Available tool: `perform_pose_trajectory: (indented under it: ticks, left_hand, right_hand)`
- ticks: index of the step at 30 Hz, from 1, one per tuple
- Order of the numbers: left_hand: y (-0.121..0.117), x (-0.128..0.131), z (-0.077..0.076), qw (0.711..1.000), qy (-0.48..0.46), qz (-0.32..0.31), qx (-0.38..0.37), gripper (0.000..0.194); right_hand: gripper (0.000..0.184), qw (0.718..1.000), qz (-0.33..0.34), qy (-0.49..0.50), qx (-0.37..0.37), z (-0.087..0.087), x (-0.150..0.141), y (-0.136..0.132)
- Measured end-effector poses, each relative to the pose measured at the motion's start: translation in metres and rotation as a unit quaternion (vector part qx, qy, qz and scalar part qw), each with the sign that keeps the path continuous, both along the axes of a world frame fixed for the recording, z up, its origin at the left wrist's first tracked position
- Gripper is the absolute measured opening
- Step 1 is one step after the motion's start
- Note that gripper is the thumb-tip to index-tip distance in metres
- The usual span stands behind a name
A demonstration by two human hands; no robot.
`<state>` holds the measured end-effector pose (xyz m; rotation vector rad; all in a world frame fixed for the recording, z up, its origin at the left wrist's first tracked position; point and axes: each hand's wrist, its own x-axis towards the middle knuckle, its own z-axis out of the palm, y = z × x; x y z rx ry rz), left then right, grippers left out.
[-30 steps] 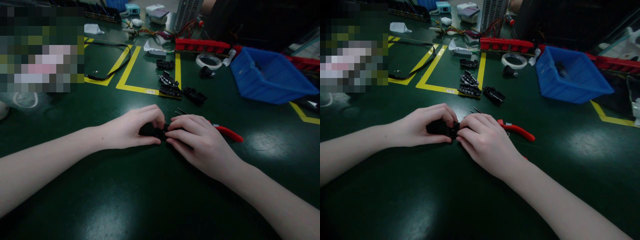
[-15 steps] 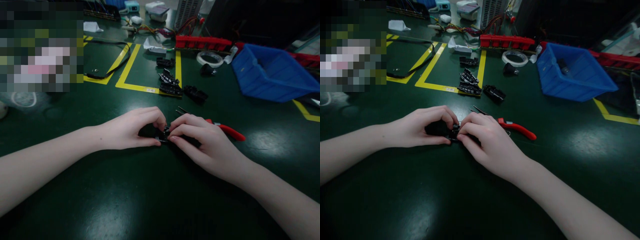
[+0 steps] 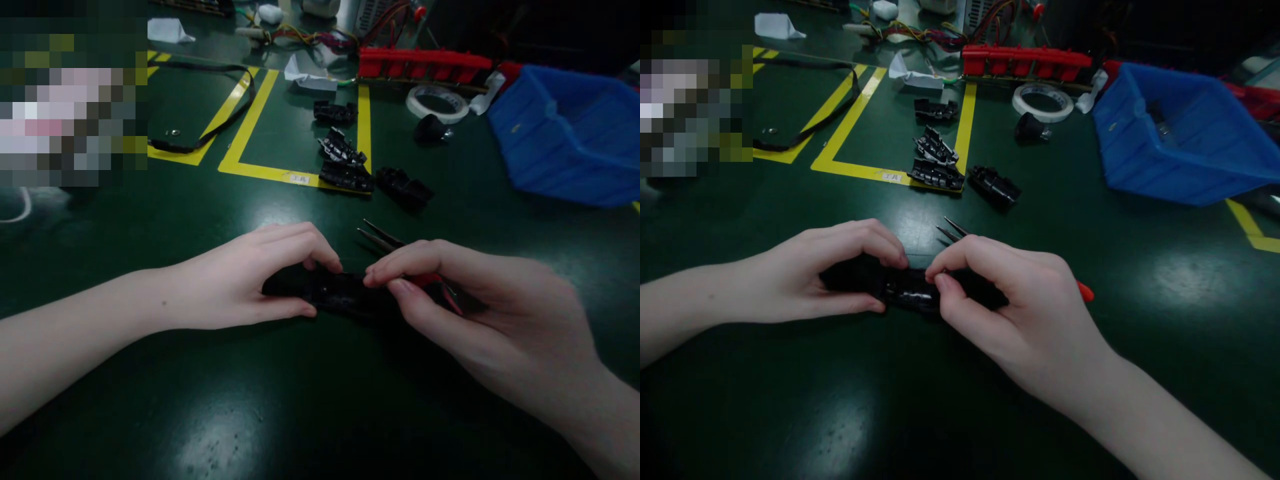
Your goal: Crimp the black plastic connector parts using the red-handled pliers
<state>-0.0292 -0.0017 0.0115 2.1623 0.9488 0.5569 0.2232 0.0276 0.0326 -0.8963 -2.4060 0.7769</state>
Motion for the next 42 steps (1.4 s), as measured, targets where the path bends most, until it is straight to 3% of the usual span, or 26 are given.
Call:
perform_pose_trajectory:
  ticks: [7,13,20,28,36,42]
  left_hand:
    - [0.001,-0.002,-0.001,0.995,-0.079,0.031,-0.047,0.033]
    - [-0.004,-0.001,0.002,0.986,-0.160,0.052,-0.006,0.032]
    - [-0.011,0.006,0.005,0.981,-0.189,0.036,0.031,0.032]
    - [-0.014,0.009,0.006,0.972,-0.230,0.048,0.024,0.036]
    - [-0.013,0.010,0.005,0.969,-0.239,0.040,0.041,0.036]
    - [-0.013,0.010,0.005,0.970,-0.231,0.042,0.061,0.033]
  right_hand:
    - [0.014,0.999,-0.042,0.026,-0.005,-0.005,0.006,0.005]
    - [0.020,0.996,-0.071,0.050,0.009,0.001,0.008,0.003]
    - [0.039,0.998,-0.022,0.049,0.021,0.001,0.007,-0.002]
    - [0.026,0.996,-0.030,0.079,0.013,0.005,0.009,-0.003]
    - [0.024,0.996,-0.006,0.083,0.024,0.014,0.008,-0.004]
    - [0.011,0.996,0.027,0.057,0.063,0.006,0.013,-0.011]
